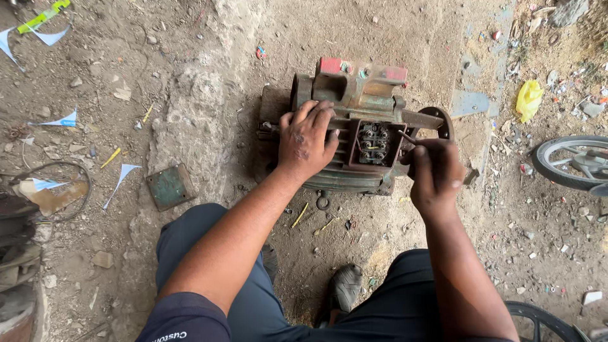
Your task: The person sits on the ground next to an electric motor and uses a screwdriver to work on the wiring inside the motor's terminal box, tightening or adjusting the terminal connections. They briefly stand up to retrieve the screwdriver from a workbench and then resume working on the terminal box.
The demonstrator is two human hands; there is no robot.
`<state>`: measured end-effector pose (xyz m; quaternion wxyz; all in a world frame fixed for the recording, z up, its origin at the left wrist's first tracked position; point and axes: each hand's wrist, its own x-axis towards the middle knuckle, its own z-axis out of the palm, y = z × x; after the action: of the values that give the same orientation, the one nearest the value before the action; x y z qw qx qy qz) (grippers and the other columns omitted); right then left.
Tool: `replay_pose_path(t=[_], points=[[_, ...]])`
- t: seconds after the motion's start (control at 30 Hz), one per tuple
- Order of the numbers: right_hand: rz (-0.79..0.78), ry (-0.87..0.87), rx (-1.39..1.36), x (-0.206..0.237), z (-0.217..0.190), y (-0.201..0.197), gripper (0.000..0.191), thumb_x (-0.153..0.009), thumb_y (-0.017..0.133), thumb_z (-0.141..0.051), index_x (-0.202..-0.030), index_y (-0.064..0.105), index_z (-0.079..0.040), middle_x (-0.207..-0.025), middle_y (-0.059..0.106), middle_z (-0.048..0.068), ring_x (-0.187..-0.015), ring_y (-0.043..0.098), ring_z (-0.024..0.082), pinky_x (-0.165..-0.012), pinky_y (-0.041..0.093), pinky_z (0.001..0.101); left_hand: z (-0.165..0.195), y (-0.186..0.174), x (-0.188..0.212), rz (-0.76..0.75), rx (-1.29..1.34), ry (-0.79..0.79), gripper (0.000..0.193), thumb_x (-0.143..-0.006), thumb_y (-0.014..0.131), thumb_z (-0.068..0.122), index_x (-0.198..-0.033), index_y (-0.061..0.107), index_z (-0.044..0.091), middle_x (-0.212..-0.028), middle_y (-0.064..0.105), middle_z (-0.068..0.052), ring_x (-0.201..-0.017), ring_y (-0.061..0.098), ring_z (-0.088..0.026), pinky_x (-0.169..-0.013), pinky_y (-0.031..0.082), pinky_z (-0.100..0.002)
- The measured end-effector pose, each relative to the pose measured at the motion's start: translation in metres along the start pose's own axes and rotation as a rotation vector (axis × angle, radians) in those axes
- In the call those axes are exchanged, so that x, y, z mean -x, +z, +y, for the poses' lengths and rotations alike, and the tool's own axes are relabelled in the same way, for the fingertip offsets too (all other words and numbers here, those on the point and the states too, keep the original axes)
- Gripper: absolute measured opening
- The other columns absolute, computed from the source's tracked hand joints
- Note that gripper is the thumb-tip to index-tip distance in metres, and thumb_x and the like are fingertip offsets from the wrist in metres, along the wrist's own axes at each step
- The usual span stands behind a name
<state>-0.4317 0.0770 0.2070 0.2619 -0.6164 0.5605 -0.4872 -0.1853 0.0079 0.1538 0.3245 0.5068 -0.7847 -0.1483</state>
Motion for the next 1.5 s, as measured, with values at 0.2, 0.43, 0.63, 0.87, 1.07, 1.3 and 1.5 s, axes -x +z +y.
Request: replay_pose_path(t=[0.2,0.43,0.63,0.87,1.07,1.3,1.5], points=[[-0.009,0.060,0.113,0.005,0.004,-0.004,0.008,-0.113,0.054,-0.006,-0.115,0.057,0.001,-0.088,0.071,0.011,-0.069,0.063,0.013,-0.061,0.049,0.0269,0.000,0.000,0.000,0.001,-0.005,-0.002,0.041,-0.088,0.071,0.025,-0.124,0.058,0.009,-0.139,0.062,-0.007,-0.135,0.051,-0.028,-0.103,0.035,-0.054],[-0.016,0.026,0.082,0.001,0.006,-0.007,0.007,-0.112,0.055,-0.006,-0.112,0.054,0.001,-0.090,0.067,0.010,-0.075,0.069,0.013,-0.061,0.053,0.0259,-0.001,0.001,-0.001,-0.004,-0.016,0.009,0.041,-0.088,0.071,0.026,-0.123,0.058,0.009,-0.140,0.062,-0.006,-0.136,0.050,-0.028,-0.103,0.035,-0.053],[-0.042,0.016,0.025,-0.002,0.006,-0.006,0.005,-0.113,0.055,-0.004,-0.114,0.054,0.002,-0.092,0.067,0.012,-0.078,0.066,0.015,-0.066,0.052,0.0264,-0.001,0.003,-0.003,-0.021,-0.036,0.009,0.041,-0.087,0.071,0.026,-0.122,0.058,0.009,-0.140,0.062,-0.006,-0.135,0.050,-0.029,-0.102,0.035,-0.055],[-0.002,-0.008,0.020,-0.006,0.010,-0.009,0.007,-0.112,0.052,-0.006,-0.109,0.054,0.000,-0.084,0.067,0.011,-0.068,0.064,0.012,-0.058,0.049,0.0256,0.000,0.001,-0.003,-0.036,-0.062,-0.012,0.040,-0.087,0.070,0.027,-0.121,0.059,0.008,-0.138,0.062,-0.007,-0.134,0.050,-0.031,-0.101,0.034,-0.056],[0.010,-0.020,0.076,-0.004,0.010,-0.010,0.009,-0.111,0.054,-0.007,-0.111,0.053,0.001,-0.085,0.070,0.013,-0.073,0.066,0.013,-0.064,0.050,0.0272,0.004,-0.002,-0.005,-0.005,-0.030,-0.018,0.040,-0.086,0.070,0.027,-0.121,0.060,0.009,-0.137,0.063,-0.006,-0.134,0.052,-0.029,-0.101,0.035,-0.055],[-0.004,0.083,-0.159,0.002,0.018,-0.013,0.009,-0.111,0.053,-0.008,-0.114,0.052,0.000,-0.089,0.069,0.011,-0.076,0.065,0.014,-0.062,0.047,0.0260,0.005,0.003,-0.001,0.011,-0.018,-0.021,0.041,-0.088,0.070,0.026,-0.123,0.059,0.010,-0.138,0.063,-0.005,-0.136,0.052,-0.027,-0.102,0.036,-0.053],[-0.021,0.082,-0.224,-0.001,0.012,-0.009,0.009,-0.109,0.051,-0.006,-0.115,0.051,0.001,-0.095,0.069,0.010,-0.084,0.069,0.013,-0.074,0.059,0.0274,0.002,0.007,0.001,0.009,-0.064,-0.015,0.040,-0.088,0.069,0.027,-0.123,0.058,0.010,-0.139,0.062,-0.007,-0.137,0.050,-0.029,-0.101,0.035,-0.054]])
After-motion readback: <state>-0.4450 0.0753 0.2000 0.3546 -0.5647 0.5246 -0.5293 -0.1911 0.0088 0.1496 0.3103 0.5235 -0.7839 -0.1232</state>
